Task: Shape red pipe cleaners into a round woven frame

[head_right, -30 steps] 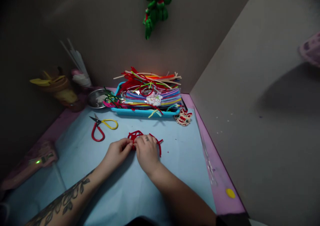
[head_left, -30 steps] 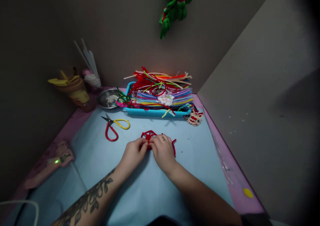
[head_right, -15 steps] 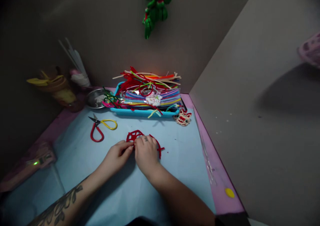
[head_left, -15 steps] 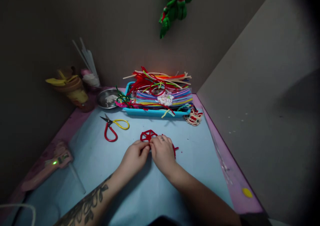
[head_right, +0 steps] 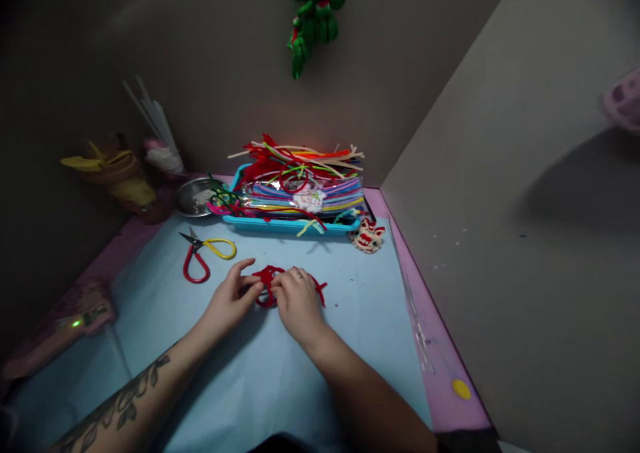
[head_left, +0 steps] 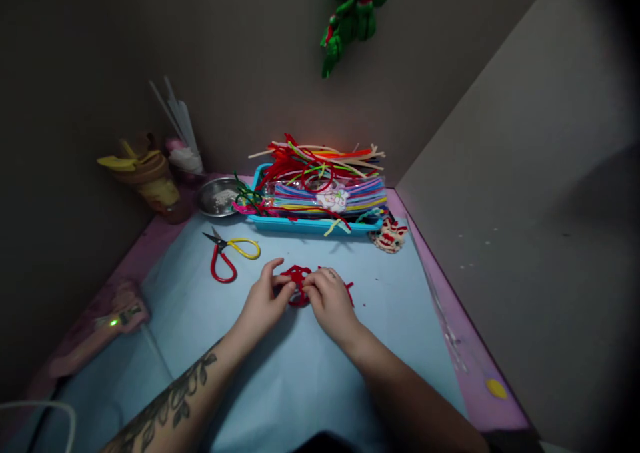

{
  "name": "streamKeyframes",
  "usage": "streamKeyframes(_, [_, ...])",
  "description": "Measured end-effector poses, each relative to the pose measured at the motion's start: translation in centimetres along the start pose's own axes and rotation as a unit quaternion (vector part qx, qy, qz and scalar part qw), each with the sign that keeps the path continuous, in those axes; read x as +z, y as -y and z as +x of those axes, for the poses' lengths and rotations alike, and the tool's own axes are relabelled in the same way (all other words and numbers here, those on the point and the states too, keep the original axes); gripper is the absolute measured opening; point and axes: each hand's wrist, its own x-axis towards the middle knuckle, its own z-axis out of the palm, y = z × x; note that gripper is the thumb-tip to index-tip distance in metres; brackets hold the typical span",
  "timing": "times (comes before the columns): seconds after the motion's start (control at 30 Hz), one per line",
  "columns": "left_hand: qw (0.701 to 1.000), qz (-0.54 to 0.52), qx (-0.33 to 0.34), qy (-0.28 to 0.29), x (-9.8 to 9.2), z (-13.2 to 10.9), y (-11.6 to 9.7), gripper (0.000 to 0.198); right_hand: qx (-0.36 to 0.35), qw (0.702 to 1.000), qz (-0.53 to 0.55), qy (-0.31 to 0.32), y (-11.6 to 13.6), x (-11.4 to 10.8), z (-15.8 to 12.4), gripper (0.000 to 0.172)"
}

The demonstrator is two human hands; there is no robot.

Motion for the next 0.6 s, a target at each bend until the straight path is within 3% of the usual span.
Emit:
streamKeyframes(0.17, [0.995,-0.081,-0.013,0.055,0.57,-0.12,-0.28,0.076,-0.001,1.000,0.014,0.014,0.06,0.10,0.02,0.016])
streamKeyframes(0.6, [0.996,-0.084,-0.012,0.036,0.54,-0.17,-0.27,0.069,0.014,0.993,0.121,-0.005,0.01,0.05,-0.06,0.017])
